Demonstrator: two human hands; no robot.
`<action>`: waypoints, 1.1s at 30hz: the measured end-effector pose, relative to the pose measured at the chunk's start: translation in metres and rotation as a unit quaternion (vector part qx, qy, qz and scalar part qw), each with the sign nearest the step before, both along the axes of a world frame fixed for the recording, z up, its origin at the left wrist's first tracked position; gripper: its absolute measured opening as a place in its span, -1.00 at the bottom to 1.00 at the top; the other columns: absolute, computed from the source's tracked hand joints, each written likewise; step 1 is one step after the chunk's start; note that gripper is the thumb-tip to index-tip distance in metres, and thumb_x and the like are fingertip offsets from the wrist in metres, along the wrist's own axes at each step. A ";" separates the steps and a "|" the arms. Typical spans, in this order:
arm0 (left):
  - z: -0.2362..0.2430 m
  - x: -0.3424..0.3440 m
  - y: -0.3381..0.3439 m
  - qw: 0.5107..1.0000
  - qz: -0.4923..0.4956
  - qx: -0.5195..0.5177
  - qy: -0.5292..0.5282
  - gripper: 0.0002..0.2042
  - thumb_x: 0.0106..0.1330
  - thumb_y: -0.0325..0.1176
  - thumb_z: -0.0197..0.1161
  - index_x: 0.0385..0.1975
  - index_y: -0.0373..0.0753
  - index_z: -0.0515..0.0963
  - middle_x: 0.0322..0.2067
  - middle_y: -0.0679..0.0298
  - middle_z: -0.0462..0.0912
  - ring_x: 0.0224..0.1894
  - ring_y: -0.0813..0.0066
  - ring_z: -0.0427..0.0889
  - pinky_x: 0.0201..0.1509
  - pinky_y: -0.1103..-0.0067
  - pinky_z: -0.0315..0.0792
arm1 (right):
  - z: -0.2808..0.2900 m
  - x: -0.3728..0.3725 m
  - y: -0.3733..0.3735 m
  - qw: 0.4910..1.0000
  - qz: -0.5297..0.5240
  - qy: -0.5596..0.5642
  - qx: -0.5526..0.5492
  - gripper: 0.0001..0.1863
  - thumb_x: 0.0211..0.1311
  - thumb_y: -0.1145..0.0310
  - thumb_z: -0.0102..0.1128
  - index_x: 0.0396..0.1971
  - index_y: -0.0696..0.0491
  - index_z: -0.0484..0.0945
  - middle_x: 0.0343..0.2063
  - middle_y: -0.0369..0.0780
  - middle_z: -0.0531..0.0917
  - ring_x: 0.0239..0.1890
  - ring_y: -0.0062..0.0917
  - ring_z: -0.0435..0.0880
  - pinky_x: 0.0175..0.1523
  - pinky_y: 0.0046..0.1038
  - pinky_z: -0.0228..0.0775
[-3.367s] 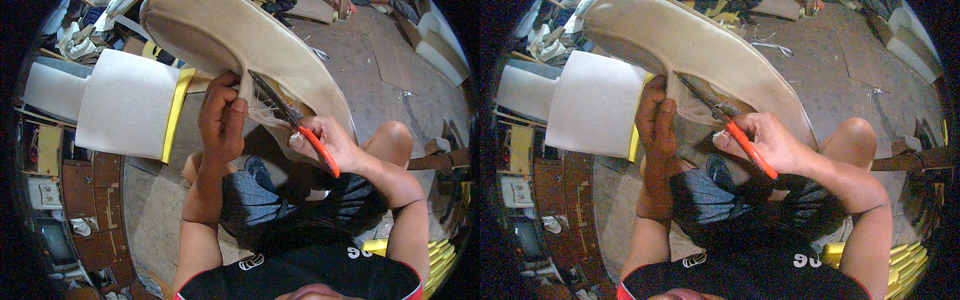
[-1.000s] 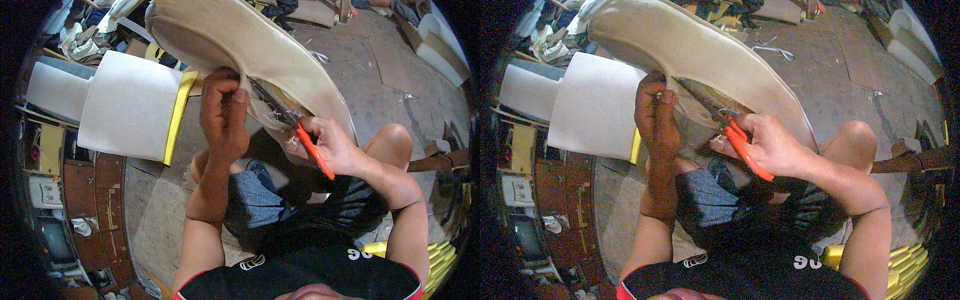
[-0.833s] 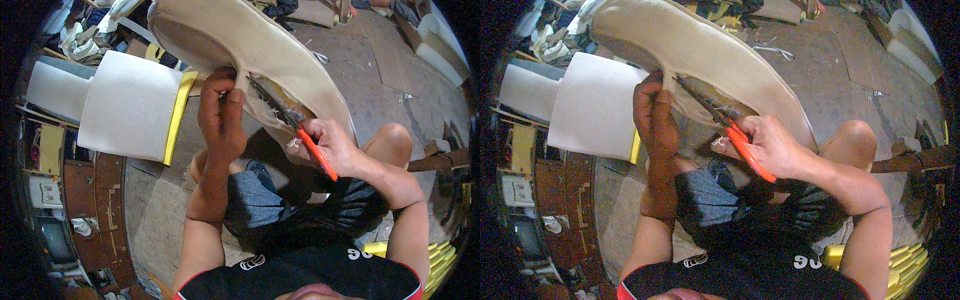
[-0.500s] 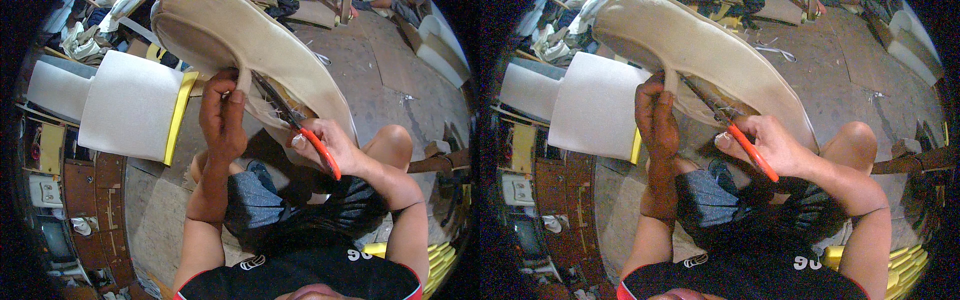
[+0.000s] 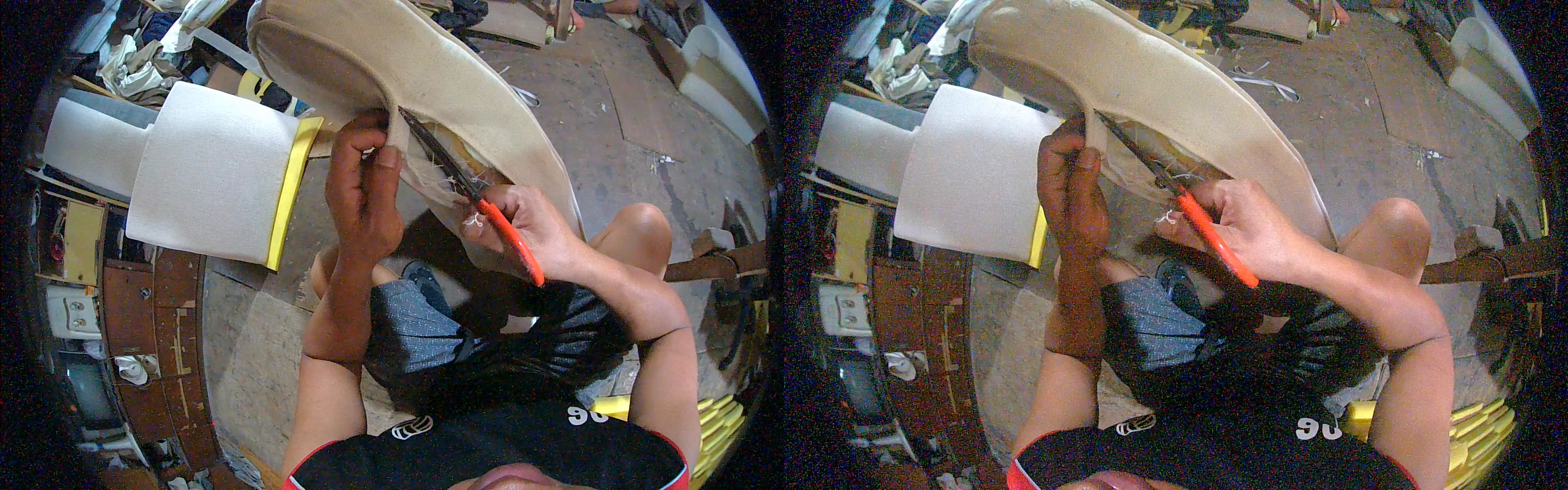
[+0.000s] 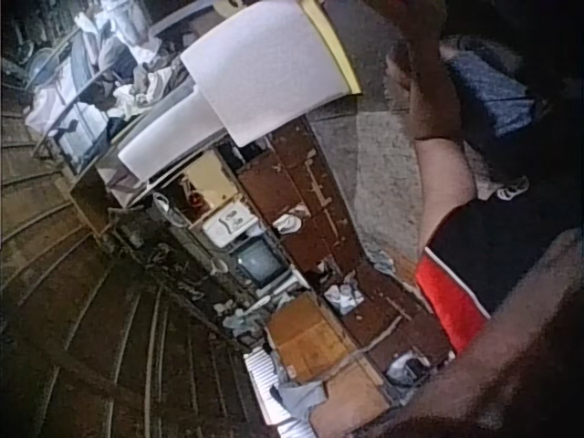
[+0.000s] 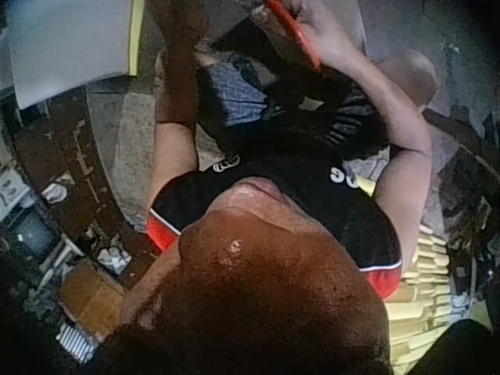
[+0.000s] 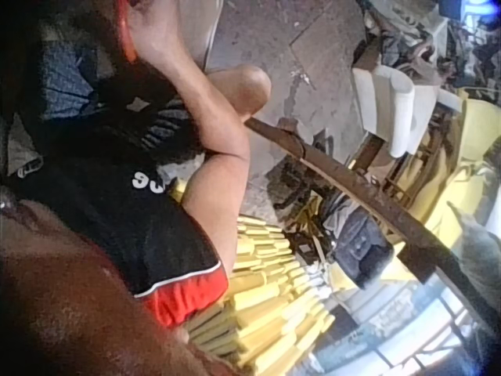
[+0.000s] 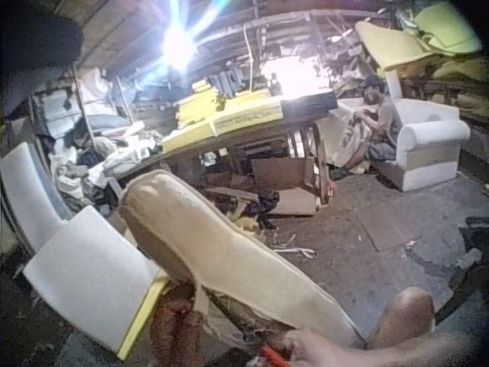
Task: The person uses red-handled scissors to cut the fabric covering of a chair armrest. They carefully trim the fabric along the edge, exposing the foam underneath.
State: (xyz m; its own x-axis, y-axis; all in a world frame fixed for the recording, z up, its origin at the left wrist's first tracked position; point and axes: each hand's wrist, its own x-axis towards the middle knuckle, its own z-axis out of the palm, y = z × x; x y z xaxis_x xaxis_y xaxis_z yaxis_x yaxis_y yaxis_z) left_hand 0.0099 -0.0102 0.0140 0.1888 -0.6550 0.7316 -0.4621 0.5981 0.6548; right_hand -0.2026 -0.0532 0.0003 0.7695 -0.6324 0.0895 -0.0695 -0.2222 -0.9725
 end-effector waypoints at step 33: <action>0.001 -0.003 0.001 1.000 0.018 0.007 0.003 -0.90 0.42 -0.48 0.05 -0.15 -0.32 0.39 -0.19 0.21 0.51 -0.28 0.58 0.43 -0.17 0.61 0.39 | 0.010 0.006 -0.006 0.998 0.003 0.021 -0.056 -0.65 0.31 0.23 0.25 -0.54 0.18 0.46 -0.61 -0.27 0.42 -0.48 -0.67 0.35 -0.41 -0.45 0.22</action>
State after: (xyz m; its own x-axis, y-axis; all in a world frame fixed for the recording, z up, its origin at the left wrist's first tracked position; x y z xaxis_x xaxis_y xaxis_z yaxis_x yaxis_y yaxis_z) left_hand 0.0064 -0.0090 0.0154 0.2169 -0.6586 0.7206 -0.4788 0.5716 0.6664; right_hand -0.1967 -0.0592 0.0106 0.7779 -0.6152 0.1281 -0.1071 -0.3306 -0.9377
